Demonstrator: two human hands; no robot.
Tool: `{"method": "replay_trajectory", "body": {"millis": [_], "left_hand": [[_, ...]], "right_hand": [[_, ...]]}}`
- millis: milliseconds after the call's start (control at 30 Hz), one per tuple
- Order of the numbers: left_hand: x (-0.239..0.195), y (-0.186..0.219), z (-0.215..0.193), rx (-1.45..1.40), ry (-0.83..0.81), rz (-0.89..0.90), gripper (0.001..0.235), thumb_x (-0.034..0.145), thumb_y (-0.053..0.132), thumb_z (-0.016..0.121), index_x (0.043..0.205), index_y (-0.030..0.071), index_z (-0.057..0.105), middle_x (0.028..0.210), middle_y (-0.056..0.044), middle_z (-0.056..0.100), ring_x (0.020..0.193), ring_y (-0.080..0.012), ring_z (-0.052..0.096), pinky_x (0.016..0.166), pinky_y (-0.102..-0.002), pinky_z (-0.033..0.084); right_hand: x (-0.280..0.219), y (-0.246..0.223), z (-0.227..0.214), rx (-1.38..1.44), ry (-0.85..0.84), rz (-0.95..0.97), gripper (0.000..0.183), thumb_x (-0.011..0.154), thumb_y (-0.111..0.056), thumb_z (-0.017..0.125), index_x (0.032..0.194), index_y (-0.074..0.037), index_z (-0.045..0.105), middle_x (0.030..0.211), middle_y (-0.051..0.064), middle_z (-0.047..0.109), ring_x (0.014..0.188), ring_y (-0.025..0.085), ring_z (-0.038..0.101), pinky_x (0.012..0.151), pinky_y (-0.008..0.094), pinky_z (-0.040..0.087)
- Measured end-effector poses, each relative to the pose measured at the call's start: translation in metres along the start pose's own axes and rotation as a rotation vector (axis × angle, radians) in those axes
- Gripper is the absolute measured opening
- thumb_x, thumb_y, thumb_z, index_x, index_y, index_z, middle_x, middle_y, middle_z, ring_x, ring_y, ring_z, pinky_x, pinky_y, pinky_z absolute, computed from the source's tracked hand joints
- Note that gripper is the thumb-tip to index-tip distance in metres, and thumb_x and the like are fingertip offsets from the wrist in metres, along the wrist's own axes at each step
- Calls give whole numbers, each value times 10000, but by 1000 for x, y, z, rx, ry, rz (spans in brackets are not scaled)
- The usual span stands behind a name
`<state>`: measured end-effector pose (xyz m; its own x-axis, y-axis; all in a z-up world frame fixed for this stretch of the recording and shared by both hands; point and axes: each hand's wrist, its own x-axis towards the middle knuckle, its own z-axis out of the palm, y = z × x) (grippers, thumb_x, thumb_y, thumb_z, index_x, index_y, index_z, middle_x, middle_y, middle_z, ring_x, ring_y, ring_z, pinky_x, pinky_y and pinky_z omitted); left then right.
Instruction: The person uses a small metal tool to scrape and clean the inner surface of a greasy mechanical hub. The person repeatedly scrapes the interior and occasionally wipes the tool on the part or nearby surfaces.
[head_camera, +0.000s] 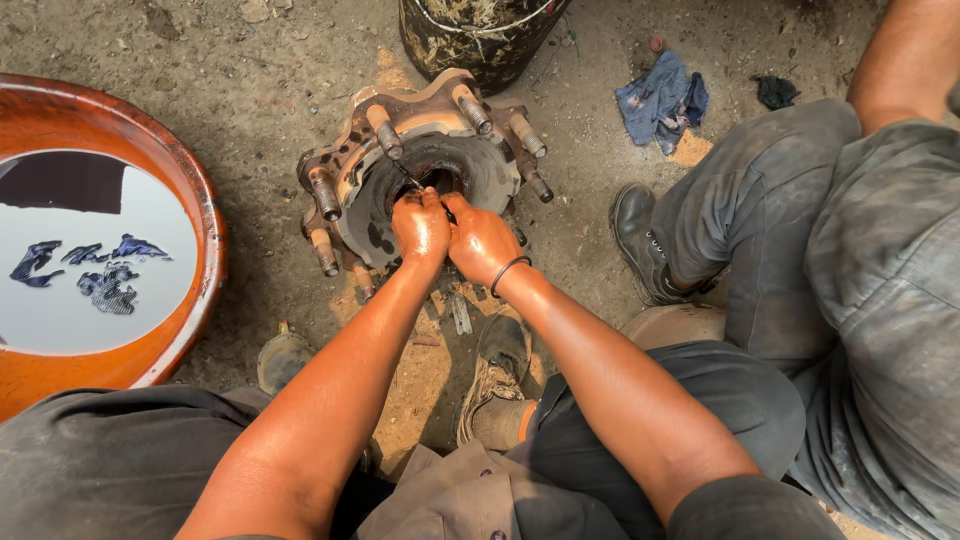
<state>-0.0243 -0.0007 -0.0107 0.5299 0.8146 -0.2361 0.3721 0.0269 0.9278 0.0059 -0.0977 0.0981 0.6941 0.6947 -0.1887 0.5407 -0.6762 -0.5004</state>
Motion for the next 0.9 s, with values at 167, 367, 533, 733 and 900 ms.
{"method": "replay_trajectory", "body": {"millis": [167,367,533,733,900], "left_hand": [[9,19,27,8,-321,-121,335,936,272,623,908,-41,741,886,-269,732,848,-421,724,781,-495,532],[-9,14,-3,76,11,-172,355,981,302,619,943,-31,735,907,-266,728,878,-437,700,792,-516,523],[-2,13,2,-21,-56,54,326,970,268,612,904,-30,727,928,-257,736,863,-417,721,803,-487,542],[-6,28,21,-4,-204,-47,328,953,282,632,885,-26,724,878,-283,717,839,-439,709,767,-489,530],[-10,9,-6,-25,43,-84,327,952,271,637,880,-37,719,867,-271,722,825,-447,705,737,-506,523]], "right_hand": [[-4,5,-20,22,39,174,379,908,-143,547,1277,-59,564,900,280,716,854,487,689,748,582,530],[0,-10,-12,-93,-65,-8,371,926,-203,574,1280,-91,578,845,294,701,811,498,674,720,591,520],[-4,-6,-8,-54,8,33,382,942,-190,554,1302,-61,549,861,296,704,804,497,677,725,592,522],[-11,4,-22,-44,60,124,404,919,-186,569,1299,-53,549,895,310,696,839,511,670,732,608,512],[-3,-17,-9,-73,-20,-5,368,931,-201,569,1278,-78,573,883,305,702,841,513,664,735,611,507]]}}
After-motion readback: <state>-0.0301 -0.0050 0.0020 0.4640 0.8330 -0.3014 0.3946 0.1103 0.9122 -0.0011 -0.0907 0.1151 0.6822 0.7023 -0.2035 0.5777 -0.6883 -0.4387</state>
